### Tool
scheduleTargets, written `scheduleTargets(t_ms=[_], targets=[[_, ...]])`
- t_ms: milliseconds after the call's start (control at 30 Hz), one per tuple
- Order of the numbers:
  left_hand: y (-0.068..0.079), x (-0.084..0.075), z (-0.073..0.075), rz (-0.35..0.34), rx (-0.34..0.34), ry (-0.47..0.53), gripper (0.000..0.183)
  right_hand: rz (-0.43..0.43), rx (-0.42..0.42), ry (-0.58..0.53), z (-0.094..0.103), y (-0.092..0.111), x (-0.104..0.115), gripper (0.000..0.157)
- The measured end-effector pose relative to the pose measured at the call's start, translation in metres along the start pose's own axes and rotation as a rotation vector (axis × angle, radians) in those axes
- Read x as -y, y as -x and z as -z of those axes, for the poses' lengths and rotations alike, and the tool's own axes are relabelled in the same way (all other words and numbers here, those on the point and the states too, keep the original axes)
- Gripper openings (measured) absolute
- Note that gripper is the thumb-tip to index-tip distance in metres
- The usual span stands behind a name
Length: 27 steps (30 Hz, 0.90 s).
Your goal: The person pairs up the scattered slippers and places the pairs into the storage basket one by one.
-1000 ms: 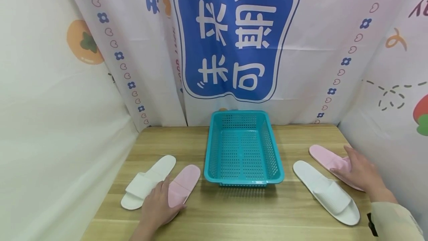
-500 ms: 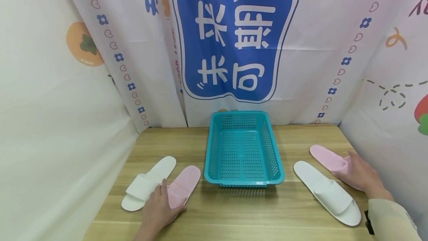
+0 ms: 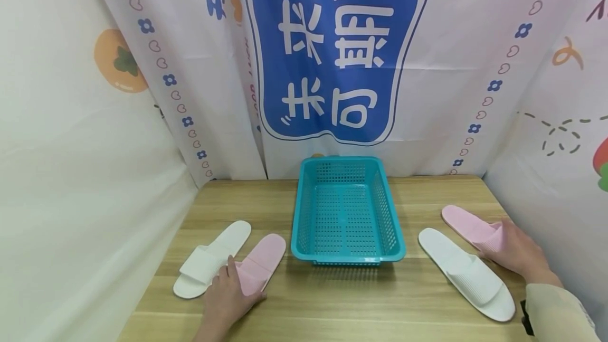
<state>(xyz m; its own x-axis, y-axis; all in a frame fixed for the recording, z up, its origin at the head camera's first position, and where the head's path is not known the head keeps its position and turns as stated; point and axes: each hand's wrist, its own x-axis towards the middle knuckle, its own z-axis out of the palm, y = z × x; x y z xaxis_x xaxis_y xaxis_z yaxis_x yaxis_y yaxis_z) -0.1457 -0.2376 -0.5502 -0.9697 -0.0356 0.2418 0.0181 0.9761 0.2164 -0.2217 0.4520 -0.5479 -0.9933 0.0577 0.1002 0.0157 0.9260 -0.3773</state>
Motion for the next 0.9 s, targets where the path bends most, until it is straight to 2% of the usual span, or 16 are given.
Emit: scheduleTargets(t_ms=[300,567,900], targets=[[0.0,-0.0017,0.0015,0.009,0.021,-0.021,0.134,0.002,0.027,-0.001,0.0012,0.0031,-0.0027,0.102],[0.0001,-0.001,-0.0014,0.02,0.033,-0.027,0.137,0.022,0.001,-0.007,-0.0014,0.0027,-0.005,0.101],[0.0004,-0.0019,-0.0018,0.022,-0.006,-0.014,0.134,0.04,-0.026,-0.013,-0.0022,0.0049,-0.0066,0.098]])
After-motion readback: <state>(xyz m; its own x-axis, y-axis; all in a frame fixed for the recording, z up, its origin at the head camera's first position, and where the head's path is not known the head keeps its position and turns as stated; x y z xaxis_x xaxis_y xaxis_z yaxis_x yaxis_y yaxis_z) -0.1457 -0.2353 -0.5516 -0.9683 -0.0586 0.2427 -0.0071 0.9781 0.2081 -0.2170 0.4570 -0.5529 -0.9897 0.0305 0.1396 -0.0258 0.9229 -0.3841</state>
